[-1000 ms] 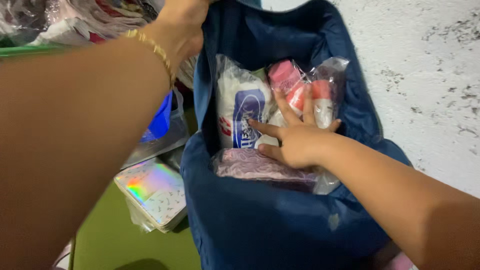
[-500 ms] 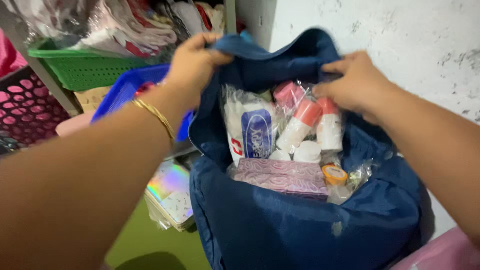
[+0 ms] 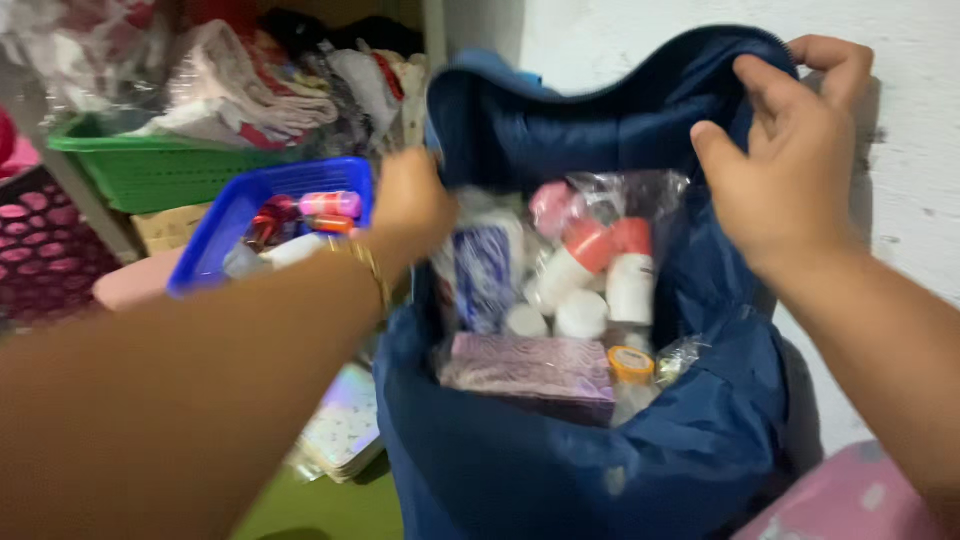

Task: The person wraps cosmetic boxes and bottles in plastic bags and places them into a blue tote bag on a suitcase. They then open a zippered wallet pouch, remove stacks of papers and receipts from it, and set the papers on the suitcase.

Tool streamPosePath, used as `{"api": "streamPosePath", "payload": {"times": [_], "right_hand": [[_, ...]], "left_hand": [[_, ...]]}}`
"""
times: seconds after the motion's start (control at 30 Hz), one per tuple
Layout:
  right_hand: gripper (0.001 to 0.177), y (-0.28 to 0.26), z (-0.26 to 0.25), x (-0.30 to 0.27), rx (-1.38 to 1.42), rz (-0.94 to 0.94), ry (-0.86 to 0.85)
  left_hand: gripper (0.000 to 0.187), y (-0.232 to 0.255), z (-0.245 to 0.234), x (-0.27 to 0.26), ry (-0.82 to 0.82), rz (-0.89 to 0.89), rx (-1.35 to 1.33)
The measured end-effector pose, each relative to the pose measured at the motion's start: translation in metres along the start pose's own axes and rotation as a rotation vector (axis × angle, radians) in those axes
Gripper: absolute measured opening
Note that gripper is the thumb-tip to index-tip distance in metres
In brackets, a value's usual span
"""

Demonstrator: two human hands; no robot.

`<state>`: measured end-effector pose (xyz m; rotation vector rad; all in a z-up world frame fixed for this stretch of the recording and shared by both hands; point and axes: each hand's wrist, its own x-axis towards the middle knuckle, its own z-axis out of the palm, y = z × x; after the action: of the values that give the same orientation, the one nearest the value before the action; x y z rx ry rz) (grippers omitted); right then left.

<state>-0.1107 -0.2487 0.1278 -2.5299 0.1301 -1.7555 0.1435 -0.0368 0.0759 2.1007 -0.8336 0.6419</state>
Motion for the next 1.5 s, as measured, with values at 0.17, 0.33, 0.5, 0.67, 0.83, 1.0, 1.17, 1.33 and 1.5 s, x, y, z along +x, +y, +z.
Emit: {"api": "streamPosePath", "payload": {"times": [0.17, 0.33, 0.5, 0.67, 0.83, 1.0, 1.17, 1.33, 1.5], "right_hand": [[0.068, -0.01, -0.019, -0.02, -0.524, -0.288, 0.124], [0.061, -0.026, -0.015, -0.021, -0.108, -0.058, -0.14], [0.045, -0.05, 0.0, -0.03, -0.012, -0.247, -0.078], [0.05, -0.062, 0.041, -0.045, 0.345, -0.217, -0.638], [0.062, -0.061, 0.076, -0.06, -0.341, -0.109, -1.311], [0.069, -0.081, 0.086, -0.059, -0.287, 0.12, -1.269], [0.045, -0.138, 0.076, -0.063, 0.451, -0.179, -0.685], [0.031, -0.203, 0.078, -0.088, 0.719, -0.264, -0.923], [0.067, -0.231, 0.106, -0.141, 0.446, -0.163, -1.428]], "left_hand": [[0.022, 0.006, 0.009, 0.041, 0.204, 0.333, -0.091], [0.032, -0.003, 0.007, 0.0, -0.058, 0.0, 0.019], [0.062, 0.006, -0.01, -0.046, 0.164, -0.165, 0.023], [0.034, 0.027, -0.036, -0.086, 0.132, 0.159, -0.038], [0.04, 0.048, -0.052, -0.119, -0.658, -0.005, 0.213], [0.04, 0.042, -0.06, -0.137, -0.42, 0.047, 0.052], [0.032, -0.003, -0.069, -0.168, 0.16, 0.011, -0.095], [0.036, -0.057, -0.092, -0.216, 0.126, -0.393, 0.025], [0.045, -0.085, -0.11, -0.265, -0.262, -0.625, 0.08]]}}
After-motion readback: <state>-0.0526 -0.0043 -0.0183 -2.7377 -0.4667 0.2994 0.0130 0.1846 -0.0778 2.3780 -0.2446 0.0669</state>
